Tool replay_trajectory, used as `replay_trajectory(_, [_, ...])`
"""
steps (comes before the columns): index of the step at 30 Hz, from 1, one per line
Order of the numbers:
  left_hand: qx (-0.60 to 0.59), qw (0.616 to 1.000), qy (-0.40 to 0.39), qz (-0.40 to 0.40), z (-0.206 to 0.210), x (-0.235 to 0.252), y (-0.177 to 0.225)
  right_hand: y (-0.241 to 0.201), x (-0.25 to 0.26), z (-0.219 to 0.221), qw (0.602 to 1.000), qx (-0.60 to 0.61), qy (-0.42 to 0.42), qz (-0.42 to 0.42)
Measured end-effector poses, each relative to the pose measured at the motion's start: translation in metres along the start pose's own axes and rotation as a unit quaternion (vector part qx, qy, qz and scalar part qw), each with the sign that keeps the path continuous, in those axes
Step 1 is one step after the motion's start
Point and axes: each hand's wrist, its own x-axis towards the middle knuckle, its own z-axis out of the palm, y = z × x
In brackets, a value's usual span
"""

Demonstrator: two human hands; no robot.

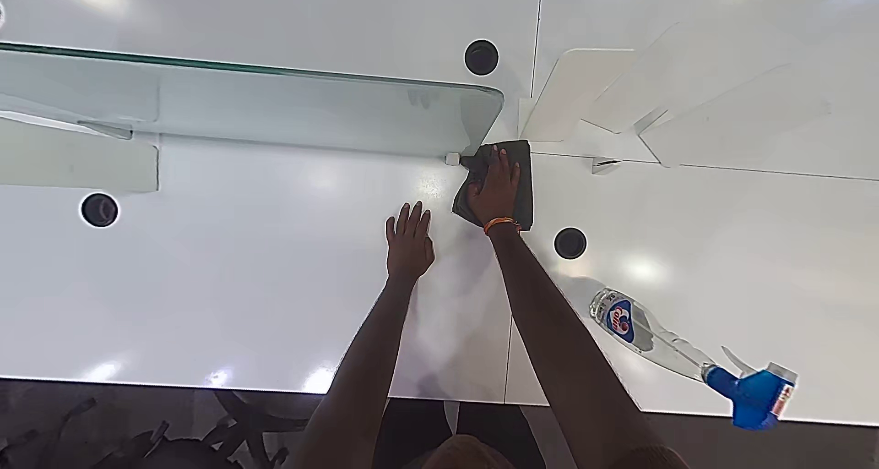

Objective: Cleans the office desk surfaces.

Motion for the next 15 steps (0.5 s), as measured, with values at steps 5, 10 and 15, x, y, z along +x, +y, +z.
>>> replay_trajectory(5, [0.001, 1.0, 0.006, 0.0, 0.003, 0.0, -0.002, -0.002, -0.026, 0.006, 0.999, -0.018, -0.026, -0.028])
replay_trajectory(10, [-0.005, 1.0, 0.002, 0.001, 0.003, -0.002, -0.002, -0.003, -0.034, 0.007, 0.996, 0.008, -0.043, -0.076])
replay_trajectory(15, [-0.007, 1.0, 0.008, 0.002, 0.004, -0.002, -0.003, 0.003, -0.014, 0.005, 0.99, 0.048, -0.05, -0.125])
